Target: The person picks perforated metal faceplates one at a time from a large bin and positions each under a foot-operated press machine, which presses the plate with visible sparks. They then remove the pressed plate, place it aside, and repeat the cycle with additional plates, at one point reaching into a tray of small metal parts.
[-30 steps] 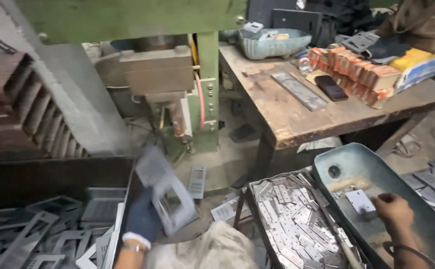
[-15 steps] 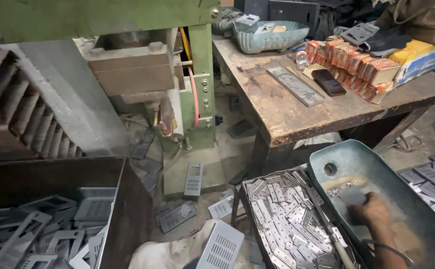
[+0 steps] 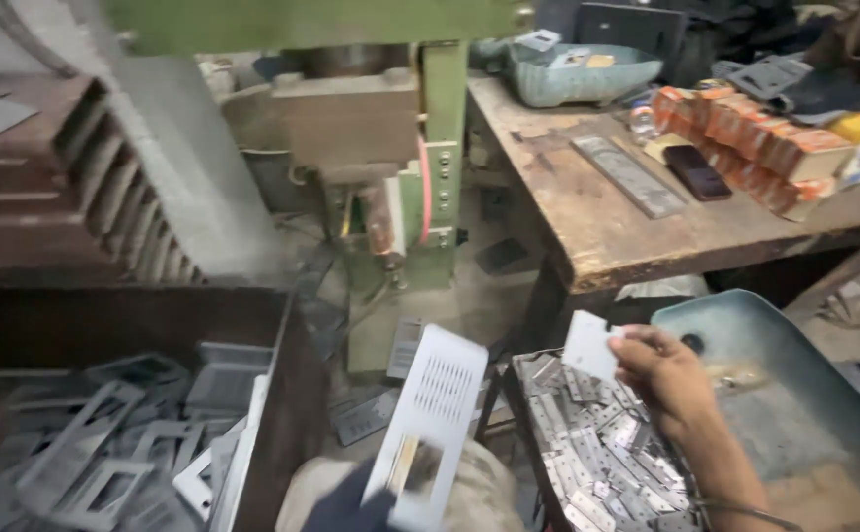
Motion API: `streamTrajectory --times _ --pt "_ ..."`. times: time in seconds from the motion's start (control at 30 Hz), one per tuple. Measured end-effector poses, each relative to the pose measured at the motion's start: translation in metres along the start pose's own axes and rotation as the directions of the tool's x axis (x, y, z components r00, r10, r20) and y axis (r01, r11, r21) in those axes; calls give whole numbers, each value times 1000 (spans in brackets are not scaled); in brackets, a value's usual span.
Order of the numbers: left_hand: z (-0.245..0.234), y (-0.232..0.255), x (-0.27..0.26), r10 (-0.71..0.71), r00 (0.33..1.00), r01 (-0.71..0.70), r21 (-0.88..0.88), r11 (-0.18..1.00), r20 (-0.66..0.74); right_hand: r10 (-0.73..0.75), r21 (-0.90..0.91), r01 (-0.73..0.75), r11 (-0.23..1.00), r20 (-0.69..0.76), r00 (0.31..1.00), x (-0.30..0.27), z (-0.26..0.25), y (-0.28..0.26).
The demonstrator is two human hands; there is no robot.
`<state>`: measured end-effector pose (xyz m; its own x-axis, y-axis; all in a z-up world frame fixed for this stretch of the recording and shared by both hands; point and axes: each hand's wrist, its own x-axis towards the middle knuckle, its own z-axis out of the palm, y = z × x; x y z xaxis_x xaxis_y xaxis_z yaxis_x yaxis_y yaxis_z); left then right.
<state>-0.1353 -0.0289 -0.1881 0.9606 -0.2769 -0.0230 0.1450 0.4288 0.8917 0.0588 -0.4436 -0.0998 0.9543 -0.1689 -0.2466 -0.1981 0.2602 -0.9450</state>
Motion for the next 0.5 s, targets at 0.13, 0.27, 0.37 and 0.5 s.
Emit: streamTrajectory --times 0.13,0.27,0.37,0.5 --pt "23 79 51 -84 971 84 -13 996 -222 73 59 -88 994 224 972 -46 104 0" --pt "24 100 65 -140 944 98 -152 984 -300 43 40 -59 997 337 941 -60 161 29" --pt "23 100 67 -144 947 85 -210 974 -286 45 -36 -35 999 340 939 -75 192 33" --pt "23 99 66 -88 953 33 -186 982 -290 30 -91 -1 996 314 949 -76 206 53"
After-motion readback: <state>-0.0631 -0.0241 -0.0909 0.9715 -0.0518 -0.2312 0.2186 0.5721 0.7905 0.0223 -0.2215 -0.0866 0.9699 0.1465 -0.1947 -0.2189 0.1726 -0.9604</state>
